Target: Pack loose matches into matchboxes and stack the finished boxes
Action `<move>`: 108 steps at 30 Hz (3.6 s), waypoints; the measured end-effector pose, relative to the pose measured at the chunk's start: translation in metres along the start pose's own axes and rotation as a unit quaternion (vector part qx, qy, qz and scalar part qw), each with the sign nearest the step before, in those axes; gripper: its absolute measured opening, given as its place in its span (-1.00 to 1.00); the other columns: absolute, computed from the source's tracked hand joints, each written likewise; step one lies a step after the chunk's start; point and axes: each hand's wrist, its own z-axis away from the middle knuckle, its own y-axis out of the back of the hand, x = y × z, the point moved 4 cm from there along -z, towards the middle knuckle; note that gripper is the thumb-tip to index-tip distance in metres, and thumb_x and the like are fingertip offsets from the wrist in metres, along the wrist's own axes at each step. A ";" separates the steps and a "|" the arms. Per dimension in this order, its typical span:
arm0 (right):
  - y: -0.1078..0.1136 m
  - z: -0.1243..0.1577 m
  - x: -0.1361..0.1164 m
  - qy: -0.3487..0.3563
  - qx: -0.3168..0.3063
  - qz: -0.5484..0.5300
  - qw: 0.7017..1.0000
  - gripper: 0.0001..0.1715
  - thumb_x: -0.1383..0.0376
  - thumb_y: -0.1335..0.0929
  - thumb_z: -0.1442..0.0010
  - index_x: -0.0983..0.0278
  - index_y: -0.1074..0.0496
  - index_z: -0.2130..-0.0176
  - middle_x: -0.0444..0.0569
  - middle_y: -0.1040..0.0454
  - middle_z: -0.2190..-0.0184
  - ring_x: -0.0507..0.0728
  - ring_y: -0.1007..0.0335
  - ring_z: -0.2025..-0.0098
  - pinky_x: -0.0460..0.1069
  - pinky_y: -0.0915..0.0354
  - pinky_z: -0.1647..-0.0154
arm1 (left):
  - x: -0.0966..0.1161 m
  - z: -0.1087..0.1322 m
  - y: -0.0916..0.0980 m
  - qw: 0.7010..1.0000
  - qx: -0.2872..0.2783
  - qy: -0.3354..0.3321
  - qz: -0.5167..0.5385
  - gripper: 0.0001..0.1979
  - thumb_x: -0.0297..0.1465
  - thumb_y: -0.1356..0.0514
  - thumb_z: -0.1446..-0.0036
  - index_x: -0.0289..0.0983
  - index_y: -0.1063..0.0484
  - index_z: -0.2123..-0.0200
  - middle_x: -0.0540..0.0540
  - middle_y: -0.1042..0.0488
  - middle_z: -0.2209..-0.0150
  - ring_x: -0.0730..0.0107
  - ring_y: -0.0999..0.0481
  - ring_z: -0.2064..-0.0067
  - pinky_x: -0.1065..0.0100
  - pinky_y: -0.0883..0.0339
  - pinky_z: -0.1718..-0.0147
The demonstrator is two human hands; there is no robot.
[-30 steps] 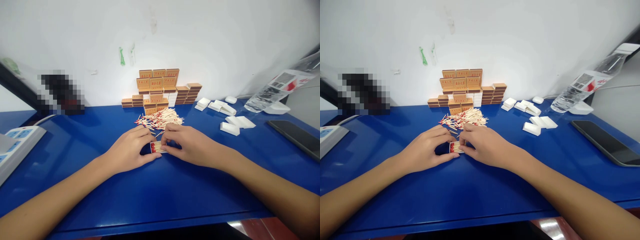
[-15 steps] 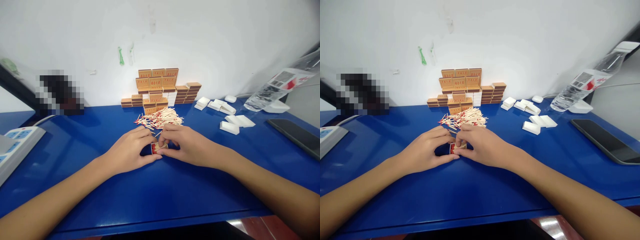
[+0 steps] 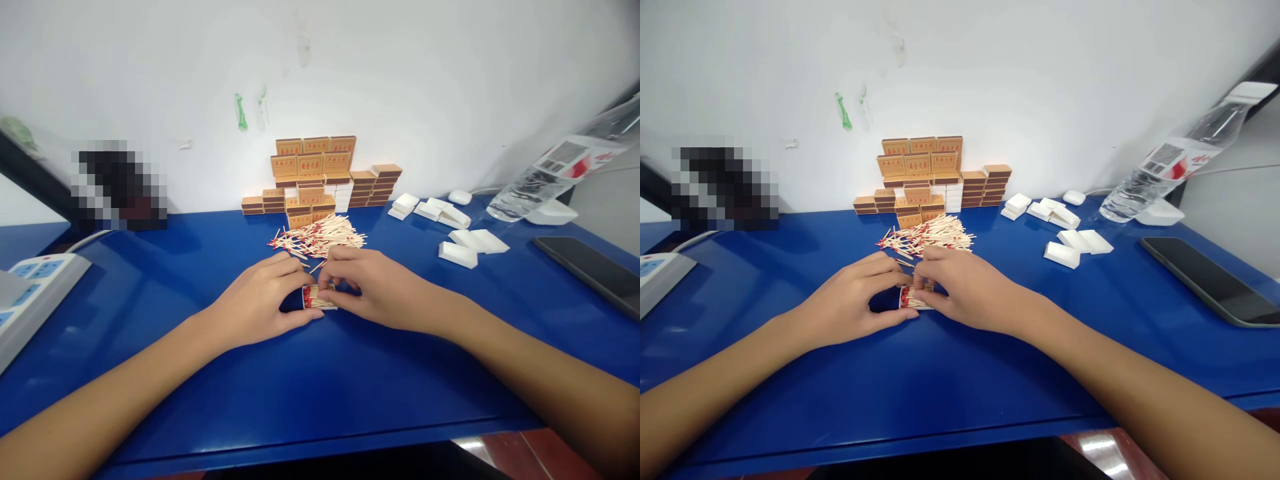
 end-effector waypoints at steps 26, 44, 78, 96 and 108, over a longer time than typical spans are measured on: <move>0.005 0.002 0.001 0.003 -0.022 0.023 1.000 -0.89 0.33 -0.37 -0.39 0.24 -0.50 0.23 -0.05 -0.48 0.28 0.10 -0.36 0.28 -0.01 -0.22 0.27 | 0.000 -0.002 0.003 0.999 -0.010 0.033 0.029 -0.78 -0.30 -0.16 -0.42 -0.25 -0.58 0.07 -0.13 -0.57 0.20 0.17 -0.52 0.09 0.15 -0.42 0.09; 0.027 0.002 0.055 -0.091 -0.015 0.129 0.987 -0.86 0.30 -0.35 -0.33 0.26 -0.47 0.29 -0.02 -0.49 0.33 0.12 -0.33 0.31 0.00 -0.17 0.28 | 0.001 0.000 0.002 1.000 -0.014 0.027 -0.007 -0.61 -0.07 -0.34 -0.26 -0.25 -0.58 0.06 -0.14 -0.59 0.18 0.11 -0.55 0.09 0.11 -0.46 0.06; 0.103 0.036 0.104 -0.289 -0.031 0.206 0.935 -0.86 0.19 -0.42 -0.23 0.19 -0.58 0.26 -0.05 -0.60 0.39 0.15 -0.44 0.42 0.04 -0.22 0.38 | 0.002 -0.001 0.006 1.000 0.012 0.015 -0.011 -0.74 -0.19 -0.30 -0.33 -0.28 -0.58 0.13 -0.13 -0.56 0.24 0.16 -0.53 0.15 0.14 -0.46 0.11; 0.104 0.024 0.182 -0.364 0.134 0.362 0.847 -0.12 -0.19 -0.32 -0.26 0.40 -0.40 -0.25 0.39 -0.56 -0.08 0.58 -0.30 -0.25 0.33 -0.30 -0.07 | -0.006 0.000 0.000 1.000 -0.003 0.017 0.002 -0.64 -0.10 -0.29 -0.37 -0.26 -0.59 0.01 -0.13 -0.58 0.17 0.18 -0.54 0.11 0.16 -0.46 0.10; 0.101 0.019 0.171 -0.311 0.164 0.350 0.868 -0.47 -0.02 -0.30 -0.33 0.25 -0.58 -0.05 0.24 -0.60 -0.05 0.50 -0.34 -0.20 0.30 -0.29 -0.05 | -0.005 0.002 0.004 1.000 0.006 0.027 -0.006 -0.69 -0.13 -0.32 -0.33 -0.26 -0.60 0.11 -0.10 -0.55 0.22 0.18 -0.53 0.15 0.17 -0.46 0.13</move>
